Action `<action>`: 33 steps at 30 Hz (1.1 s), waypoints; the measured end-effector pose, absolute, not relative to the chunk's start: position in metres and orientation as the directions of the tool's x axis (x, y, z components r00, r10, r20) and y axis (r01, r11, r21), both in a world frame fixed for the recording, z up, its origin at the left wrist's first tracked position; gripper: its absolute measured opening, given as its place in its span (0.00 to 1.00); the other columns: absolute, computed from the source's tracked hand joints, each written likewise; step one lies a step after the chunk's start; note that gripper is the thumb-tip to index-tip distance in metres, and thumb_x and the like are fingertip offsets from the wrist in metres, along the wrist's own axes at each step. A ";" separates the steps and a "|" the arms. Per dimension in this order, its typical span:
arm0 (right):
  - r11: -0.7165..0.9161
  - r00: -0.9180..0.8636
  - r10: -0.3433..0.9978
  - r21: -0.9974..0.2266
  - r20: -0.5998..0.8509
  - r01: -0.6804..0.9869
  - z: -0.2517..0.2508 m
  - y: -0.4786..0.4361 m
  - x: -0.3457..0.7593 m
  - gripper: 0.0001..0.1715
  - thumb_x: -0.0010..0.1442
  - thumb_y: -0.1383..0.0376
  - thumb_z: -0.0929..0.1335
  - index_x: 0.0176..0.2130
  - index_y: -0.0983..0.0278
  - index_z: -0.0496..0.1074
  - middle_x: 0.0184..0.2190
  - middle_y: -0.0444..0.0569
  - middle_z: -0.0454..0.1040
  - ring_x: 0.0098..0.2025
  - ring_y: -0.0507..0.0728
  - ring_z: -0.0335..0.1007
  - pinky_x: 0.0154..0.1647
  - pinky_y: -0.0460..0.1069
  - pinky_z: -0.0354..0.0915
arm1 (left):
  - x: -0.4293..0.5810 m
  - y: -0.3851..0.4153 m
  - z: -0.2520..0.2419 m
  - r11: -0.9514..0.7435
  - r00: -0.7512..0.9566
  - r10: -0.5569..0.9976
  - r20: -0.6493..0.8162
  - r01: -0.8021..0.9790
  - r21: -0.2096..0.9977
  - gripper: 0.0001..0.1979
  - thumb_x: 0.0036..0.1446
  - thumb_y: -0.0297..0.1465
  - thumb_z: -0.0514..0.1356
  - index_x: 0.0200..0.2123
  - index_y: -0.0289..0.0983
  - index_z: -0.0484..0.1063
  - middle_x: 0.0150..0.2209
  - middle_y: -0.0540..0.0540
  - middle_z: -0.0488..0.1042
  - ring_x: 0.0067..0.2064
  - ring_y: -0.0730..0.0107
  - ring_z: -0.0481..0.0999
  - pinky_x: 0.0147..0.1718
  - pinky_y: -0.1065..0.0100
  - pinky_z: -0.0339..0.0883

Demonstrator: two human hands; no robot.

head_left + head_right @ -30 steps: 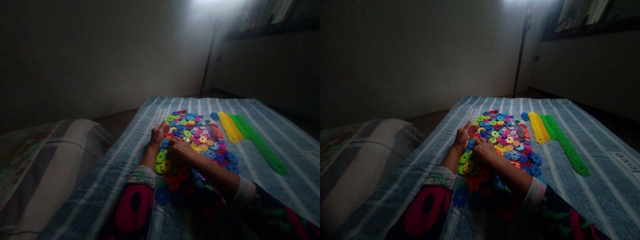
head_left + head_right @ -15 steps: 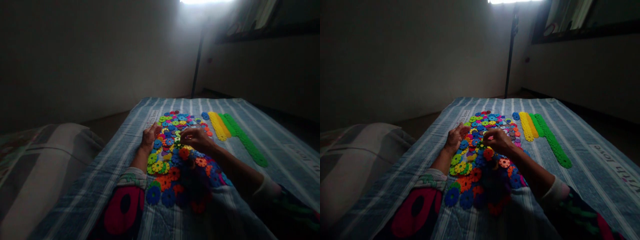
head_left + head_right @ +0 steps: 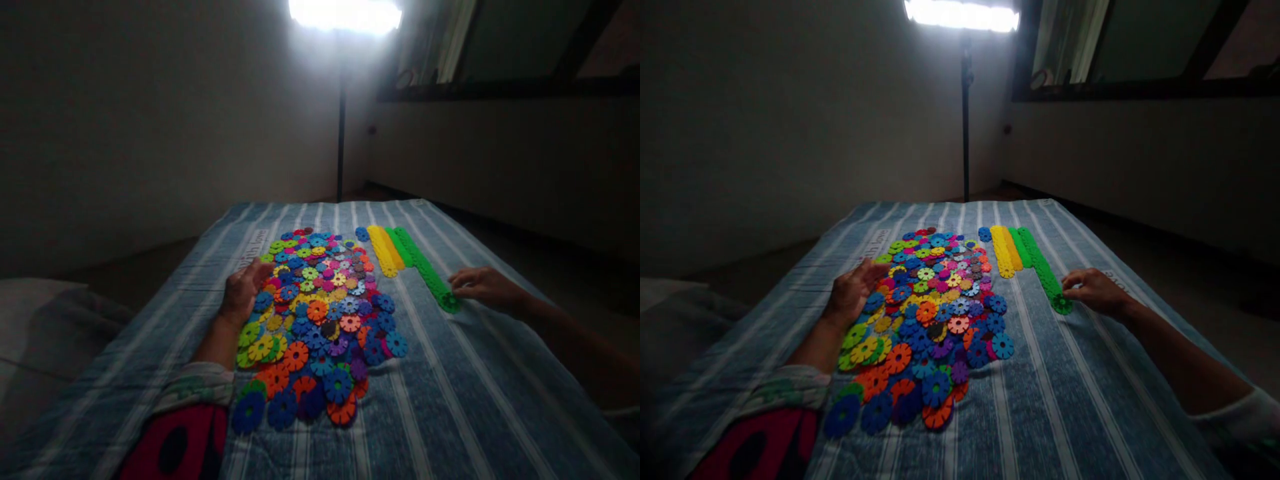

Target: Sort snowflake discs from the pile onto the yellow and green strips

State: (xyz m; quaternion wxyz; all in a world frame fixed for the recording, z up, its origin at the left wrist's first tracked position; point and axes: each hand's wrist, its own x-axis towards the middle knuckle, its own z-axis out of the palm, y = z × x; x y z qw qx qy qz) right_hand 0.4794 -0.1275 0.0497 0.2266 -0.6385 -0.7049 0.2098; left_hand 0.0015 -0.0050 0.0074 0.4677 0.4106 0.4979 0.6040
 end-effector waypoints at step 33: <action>0.318 -0.232 0.948 -0.597 0.220 0.737 0.025 -0.115 0.377 0.09 0.55 0.60 0.68 0.29 0.59 0.79 0.34 0.49 0.81 0.38 0.60 0.77 0.42 0.54 0.70 | 0.003 -0.009 0.001 -0.073 -0.231 0.973 0.029 -0.182 0.981 0.21 0.45 0.49 0.66 0.26 0.36 0.74 0.32 0.38 0.80 0.46 0.54 0.80 0.45 0.59 0.72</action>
